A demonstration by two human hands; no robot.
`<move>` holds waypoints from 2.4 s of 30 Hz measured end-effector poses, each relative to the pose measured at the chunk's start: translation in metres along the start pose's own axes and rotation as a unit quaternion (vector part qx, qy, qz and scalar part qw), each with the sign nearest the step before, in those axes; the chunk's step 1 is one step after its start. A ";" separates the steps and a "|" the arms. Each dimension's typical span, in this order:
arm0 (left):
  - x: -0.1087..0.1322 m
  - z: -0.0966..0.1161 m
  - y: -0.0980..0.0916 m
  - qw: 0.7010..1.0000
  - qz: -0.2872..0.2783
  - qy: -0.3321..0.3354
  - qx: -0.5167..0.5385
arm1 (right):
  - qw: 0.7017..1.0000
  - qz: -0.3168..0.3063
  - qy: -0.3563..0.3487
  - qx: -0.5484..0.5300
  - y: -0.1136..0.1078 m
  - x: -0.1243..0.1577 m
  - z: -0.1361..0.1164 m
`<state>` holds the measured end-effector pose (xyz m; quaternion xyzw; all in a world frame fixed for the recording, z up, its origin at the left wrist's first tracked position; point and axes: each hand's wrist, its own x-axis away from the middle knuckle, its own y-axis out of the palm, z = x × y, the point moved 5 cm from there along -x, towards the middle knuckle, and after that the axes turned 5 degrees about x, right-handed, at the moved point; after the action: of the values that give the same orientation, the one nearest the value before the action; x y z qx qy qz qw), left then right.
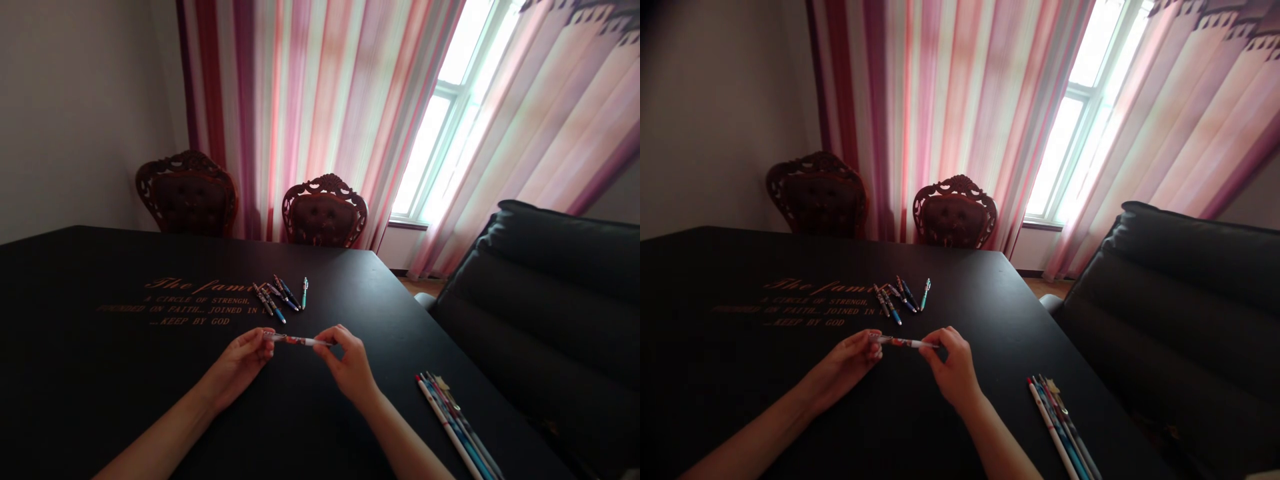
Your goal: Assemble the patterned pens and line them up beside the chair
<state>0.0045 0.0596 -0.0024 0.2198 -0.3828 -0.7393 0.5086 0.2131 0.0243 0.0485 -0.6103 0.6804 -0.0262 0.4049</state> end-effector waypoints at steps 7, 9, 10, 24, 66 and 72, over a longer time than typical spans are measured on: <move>-0.001 -0.002 -0.001 1.000 0.006 -0.003 0.012 | 1.000 -0.004 0.005 0.008 0.000 -0.001 0.001; -0.001 -0.002 -0.001 1.000 0.007 -0.008 0.024 | 1.000 -0.007 -0.002 0.016 0.000 -0.001 0.000; -0.001 -0.002 -0.001 1.000 0.007 -0.010 0.029 | 1.000 -0.009 -0.006 0.020 0.000 -0.001 -0.001; 0.001 -0.002 0.002 0.996 0.002 -0.020 -0.086 | 0.972 0.108 -0.051 0.202 -0.056 -0.019 -0.028; 0.005 -0.008 0.017 0.961 -0.058 0.036 -0.267 | 0.885 0.201 0.166 0.385 -0.168 0.143 0.047; 0.019 -0.014 0.036 0.891 -0.157 0.020 -0.427 | 0.957 0.007 0.010 0.291 -0.044 0.045 -0.002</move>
<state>0.0280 0.0310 0.0187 0.0534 0.0189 -0.8971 0.4383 0.2505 -0.0259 0.0502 -0.4609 0.6518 -0.2267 0.5580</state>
